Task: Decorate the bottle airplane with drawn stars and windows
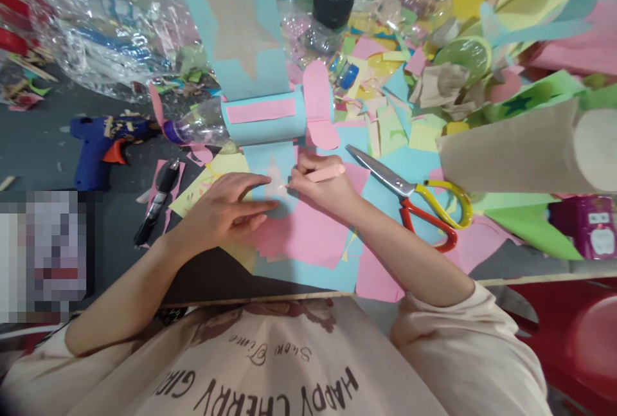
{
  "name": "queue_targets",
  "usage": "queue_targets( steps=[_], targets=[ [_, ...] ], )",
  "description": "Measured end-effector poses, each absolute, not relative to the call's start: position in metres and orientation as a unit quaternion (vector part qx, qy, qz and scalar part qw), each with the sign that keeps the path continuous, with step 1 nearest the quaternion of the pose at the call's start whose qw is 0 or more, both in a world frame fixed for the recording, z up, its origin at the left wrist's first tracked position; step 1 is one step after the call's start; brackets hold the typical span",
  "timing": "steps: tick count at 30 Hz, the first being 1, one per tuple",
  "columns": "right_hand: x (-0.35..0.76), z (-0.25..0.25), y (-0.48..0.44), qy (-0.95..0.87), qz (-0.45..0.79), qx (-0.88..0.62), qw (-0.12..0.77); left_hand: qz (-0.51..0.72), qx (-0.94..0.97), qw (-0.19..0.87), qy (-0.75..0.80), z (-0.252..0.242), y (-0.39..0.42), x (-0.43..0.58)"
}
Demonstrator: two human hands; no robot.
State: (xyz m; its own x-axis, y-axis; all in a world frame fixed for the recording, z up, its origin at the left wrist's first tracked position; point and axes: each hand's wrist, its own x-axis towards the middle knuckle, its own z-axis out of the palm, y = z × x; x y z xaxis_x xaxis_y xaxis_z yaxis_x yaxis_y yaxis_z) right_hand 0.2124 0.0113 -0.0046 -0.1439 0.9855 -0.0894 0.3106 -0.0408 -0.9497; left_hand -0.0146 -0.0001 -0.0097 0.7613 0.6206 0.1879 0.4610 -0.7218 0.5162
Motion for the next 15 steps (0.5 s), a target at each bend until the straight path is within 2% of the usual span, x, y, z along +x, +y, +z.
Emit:
queue_targets(
  steps=[8,15],
  targets=[
    [0.2129,-0.0012,0.0094,-0.593,0.522,-0.532,0.305,0.186,0.910,0.224,0.296,-0.0116,-0.0004,-0.0146],
    [0.2126,-0.0026,0.0120,-0.540,0.542,-0.536,0.356,0.174,0.911,0.229,0.295,-0.0096,-0.0002,-0.0152]
  ],
)
